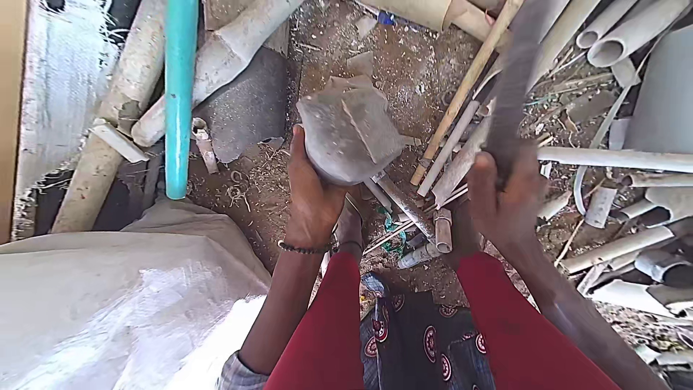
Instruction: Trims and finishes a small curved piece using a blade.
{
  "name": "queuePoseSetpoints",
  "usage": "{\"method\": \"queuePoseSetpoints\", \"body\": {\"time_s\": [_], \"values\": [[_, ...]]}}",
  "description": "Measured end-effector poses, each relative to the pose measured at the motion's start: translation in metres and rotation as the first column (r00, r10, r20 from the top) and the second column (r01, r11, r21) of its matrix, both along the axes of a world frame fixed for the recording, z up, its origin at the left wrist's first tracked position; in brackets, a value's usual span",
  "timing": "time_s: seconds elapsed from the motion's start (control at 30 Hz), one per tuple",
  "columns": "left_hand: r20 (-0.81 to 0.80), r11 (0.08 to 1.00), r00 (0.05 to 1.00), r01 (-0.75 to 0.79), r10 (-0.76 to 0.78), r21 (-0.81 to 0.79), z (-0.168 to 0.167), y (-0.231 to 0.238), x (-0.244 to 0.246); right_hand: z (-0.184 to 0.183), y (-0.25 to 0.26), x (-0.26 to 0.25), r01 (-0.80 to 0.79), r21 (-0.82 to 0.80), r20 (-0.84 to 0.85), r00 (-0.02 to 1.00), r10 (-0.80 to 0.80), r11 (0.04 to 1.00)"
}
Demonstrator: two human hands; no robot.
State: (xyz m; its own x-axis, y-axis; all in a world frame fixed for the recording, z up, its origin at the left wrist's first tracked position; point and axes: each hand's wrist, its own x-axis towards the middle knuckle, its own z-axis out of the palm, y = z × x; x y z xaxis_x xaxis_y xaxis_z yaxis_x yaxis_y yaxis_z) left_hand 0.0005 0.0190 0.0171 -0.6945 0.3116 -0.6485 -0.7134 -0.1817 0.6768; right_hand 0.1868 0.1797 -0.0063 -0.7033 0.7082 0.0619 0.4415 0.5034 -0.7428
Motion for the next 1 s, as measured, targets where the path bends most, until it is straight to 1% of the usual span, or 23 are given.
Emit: {"method": "queuePoseSetpoints", "body": {"time_s": [0.07, 0.1, 0.13, 0.17, 0.2, 0.23, 0.27, 0.3, 0.33, 0.37, 0.4, 0.43, 0.47, 0.53, 0.57, 0.6, 0.67, 0.73, 0.8, 0.87, 0.93, 0.97, 1.0], "values": [[-0.228, 0.994, 0.973, 0.008, -0.033, -0.109, 0.002, 0.004, -0.004, 0.020, -0.005, -0.004, 0.056, -0.167, -0.223, 0.970, -0.093, 0.984], [-0.297, 0.987, 0.954, -0.020, -0.029, -0.159, 0.002, 0.006, -0.005, 0.024, -0.010, -0.008, 0.055, -0.260, -0.304, 0.943, -0.136, 0.964], [-0.325, 0.984, 0.945, -0.033, -0.026, -0.176, 0.001, 0.007, -0.007, 0.020, -0.018, -0.010, 0.023, -0.334, -0.331, 0.933, -0.140, 0.942], [-0.325, 0.985, 0.945, -0.027, -0.030, -0.170, 0.000, 0.006, -0.008, 0.010, -0.026, -0.009, -0.047, -0.384, -0.277, 0.959, -0.066, 0.922], [-0.314, 0.987, 0.949, -0.019, -0.032, -0.159, 0.000, 0.006, -0.008, 0.001, -0.030, -0.007, -0.160, -0.416, -0.126, 0.985, 0.118, 0.895], [-0.309, 0.985, 0.951, -0.018, -0.036, -0.169, -0.001, 0.007, -0.009, -0.004, -0.029, -0.010, -0.277, -0.470, 0.031, 0.944, 0.329, 0.838], [-0.313, 0.980, 0.949, -0.031, -0.033, -0.198, -0.003, 0.008, -0.009, -0.009, -0.027, -0.012, -0.330, -0.495, 0.108, 0.895, 0.434, 0.804], [-0.322, 0.974, 0.946, -0.042, -0.033, -0.224, -0.006, 0.008, -0.009, -0.011, -0.025, -0.012, -0.316, -0.481, 0.125, 0.898, 0.421, 0.818], [-0.336, 0.969, 0.940, -0.037, -0.049, -0.243, -0.009, 0.006, -0.010, -0.012, -0.024, -0.010, -0.254, -0.459, 0.093, 0.939, 0.330, 0.851], [-0.359, 0.965, 0.931, -0.026, -0.072, -0.261, -0.011, 0.004, -0.010, -0.012, -0.020, -0.008, -0.163, -0.453, 0.049, 0.977, 0.207, 0.876], [-0.405, 0.962, 0.907, 0.001, -0.116, -0.274, -0.012, 0.002, -0.009, -0.012, -0.016, -0.009, -0.076, -0.475, 0.010, 0.996, 0.092, 0.877], [-0.477, 0.959, 0.860, 0.043, -0.179, -0.281, -0.013, -0.002, -0.007, -0.012, -0.011, -0.010, -0.002, -0.520, -0.008, 1.000, -0.002, 0.854], [-0.567, 0.954, 0.785, 0.101, -0.252, -0.284, -0.015, -0.007, -0.005, -0.010, -0.006, -0.011, 0.051, -0.577, 0.001, 0.998, -0.062, 0.815], [-0.721, 0.935, 0.596, 0.204, -0.354, -0.290, -0.019, -0.015, -0.004, -0.007, -0.002, -0.014, 0.110, -0.670, 0.035, 0.993, -0.117, 0.734], [-0.752, 0.926, 0.542, 0.255, -0.374, -0.277, -0.019, -0.017, -0.005, -0.006, -0.002, -0.014, 0.115, -0.696, 0.044, 0.992, -0.118, 0.709], [-0.745, 0.910, 0.532, 0.322, -0.403, -0.262, -0.019, -0.019, -0.007, -0.005, -0.005, -0.011, 0.106, -0.705, 0.060, 0.994, -0.090, 0.701], [-0.663, 0.869, 0.580, 0.432, -0.473, -0.242, -0.026, -0.022, -0.008, -0.005, -0.011, -0.006, 0.050, -0.671, 0.093, 0.996, 0.016, 0.739], [-0.565, 0.835, 0.619, 0.459, -0.545, -0.303, -0.041, -0.026, -0.002, -0.009, -0.017, -0.006, -0.025, -0.624, 0.120, 0.984, 0.128, 0.781], [-0.510, 0.795, 0.610, 0.475, -0.606, -0.377, -0.049, -0.029, 0.010, -0.012, -0.020, -0.007, -0.070, -0.623, 0.137, 0.971, 0.197, 0.779], [-0.495, 0.770, 0.590, 0.486, -0.638, -0.414, -0.054, -0.030, 0.020, -0.009, -0.018, -0.010, -0.112, -0.570, 0.153, 0.959, 0.239, 0.814], [-0.470, 0.749, 0.583, 0.526, -0.663, -0.404, -0.060, -0.030, 0.022, -0.005, -0.020, -0.016, -0.171, -0.459, 0.180, 0.943, 0.279, 0.872], [-0.431, 0.731, 0.591, 0.563, -0.682, -0.385, -0.062, -0.031, 0.022, -0.002, -0.023, -0.019, -0.213, -0.414, 0.205, 0.925, 0.319, 0.885], [-0.393, 0.718, 0.601, 0.602, -0.696, -0.351, -0.064, -0.031, 0.022, 0.001, -0.028, -0.022, -0.266, -0.402, 0.233, 0.896, 0.379, 0.876]]}}
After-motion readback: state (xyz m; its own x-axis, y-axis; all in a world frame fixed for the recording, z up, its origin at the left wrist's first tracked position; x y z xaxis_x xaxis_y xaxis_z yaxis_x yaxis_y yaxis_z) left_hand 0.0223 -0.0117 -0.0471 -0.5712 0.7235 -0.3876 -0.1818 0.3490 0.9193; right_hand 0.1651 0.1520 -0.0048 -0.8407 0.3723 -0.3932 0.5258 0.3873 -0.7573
